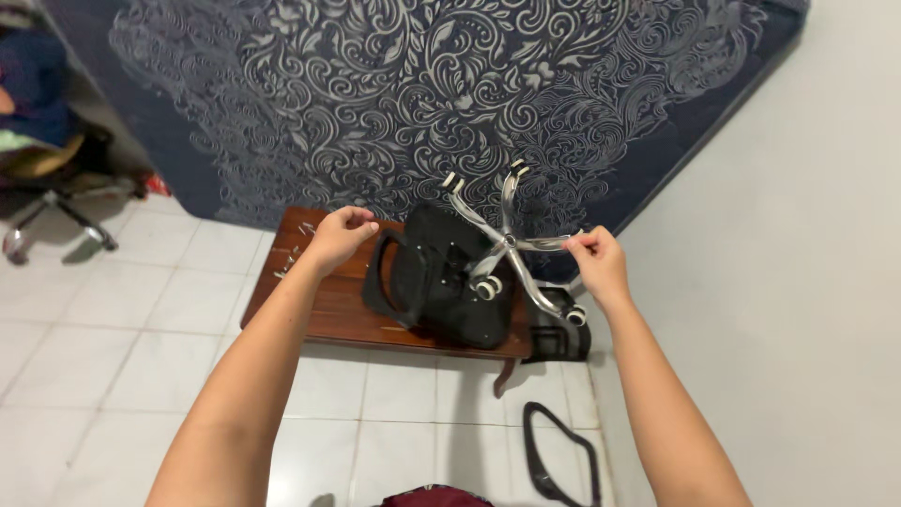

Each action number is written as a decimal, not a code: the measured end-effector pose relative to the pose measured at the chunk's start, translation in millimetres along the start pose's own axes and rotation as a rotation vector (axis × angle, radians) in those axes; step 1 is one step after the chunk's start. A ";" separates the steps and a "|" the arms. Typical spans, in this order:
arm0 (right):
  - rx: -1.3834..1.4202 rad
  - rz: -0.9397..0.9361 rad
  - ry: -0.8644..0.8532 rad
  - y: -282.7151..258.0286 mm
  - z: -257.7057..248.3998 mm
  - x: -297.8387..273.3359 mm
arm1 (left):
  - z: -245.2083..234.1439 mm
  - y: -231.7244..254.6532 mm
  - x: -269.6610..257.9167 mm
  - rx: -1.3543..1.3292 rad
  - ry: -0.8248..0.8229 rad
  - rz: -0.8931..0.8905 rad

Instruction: The person uses an Allen key to remove screws from the backrest of an office chair, detaches the backrest frame, and sets it aside. They then remove the five-star base with casters from the seat and place it on the table. The person continues to unscrew fasteners from the underside of the seat.

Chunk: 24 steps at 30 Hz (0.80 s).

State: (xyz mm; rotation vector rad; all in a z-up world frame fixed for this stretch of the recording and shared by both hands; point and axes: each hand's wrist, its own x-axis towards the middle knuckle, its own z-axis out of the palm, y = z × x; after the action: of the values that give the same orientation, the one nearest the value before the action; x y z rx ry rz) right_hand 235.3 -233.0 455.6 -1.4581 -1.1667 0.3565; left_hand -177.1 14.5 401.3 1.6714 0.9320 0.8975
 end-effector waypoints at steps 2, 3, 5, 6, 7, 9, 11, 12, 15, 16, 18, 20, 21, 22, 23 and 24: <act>-0.017 0.034 -0.050 19.1 -24.3 6.9 | 26.0 -6.3 -1.9 0.000 0.032 -0.019; -0.026 0.052 -0.076 29.5 -34.8 10.1 | 39.1 -10.0 -4.8 0.001 0.049 -0.029; 0.031 0.084 -0.126 46.5 -46.7 23.3 | 61.8 -15.9 -10.5 -0.013 0.098 -0.156; 0.060 0.106 -0.149 55.0 -49.4 28.0 | 69.2 -19.9 -14.8 -0.020 0.120 -0.222; 0.058 0.129 -0.165 63.3 -49.9 33.4 | 74.1 -24.2 -19.1 -0.015 0.133 -0.181; 0.050 0.169 -0.195 79.4 -47.8 45.7 | 84.4 -32.3 -24.7 -0.004 0.161 -0.095; 0.120 0.170 -0.248 92.4 -37.8 59.6 | 84.5 -40.0 -27.4 0.008 0.187 -0.176; 0.156 0.173 -0.269 98.8 -31.7 65.8 | 83.9 -44.1 -27.2 0.015 0.194 -0.216; 0.053 0.198 -0.367 115.4 -12.0 85.3 | 81.9 -58.0 -17.6 0.030 0.225 -0.234; 0.058 0.189 -0.393 122.0 -6.2 91.1 | 84.9 -64.6 -11.0 0.019 0.233 -0.253; 0.064 0.168 -0.443 135.2 9.2 106.9 | 90.8 -80.3 8.6 -0.007 0.247 -0.287; 0.099 0.232 -0.448 149.0 19.2 120.7 | 102.8 -101.8 26.1 0.010 0.277 -0.287; 0.116 0.263 -0.451 156.4 26.2 129.9 | 108.4 -113.6 35.4 0.019 0.293 -0.287; 0.079 0.272 -0.447 164.4 32.3 137.5 | 115.1 -126.4 42.3 0.005 0.284 -0.296; 0.041 0.280 -0.443 172.7 38.3 146.6 | 122.1 -138.9 50.0 -0.009 0.276 -0.305; 0.005 0.288 -0.440 181.4 42.7 156.4 | 129.7 -151.0 57.1 -0.023 0.269 -0.314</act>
State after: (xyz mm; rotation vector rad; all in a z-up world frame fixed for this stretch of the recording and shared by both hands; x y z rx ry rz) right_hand 354.4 -51.7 345.5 -1.5932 -1.2951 0.9146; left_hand -62.3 47.9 232.1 1.3554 1.3196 0.9247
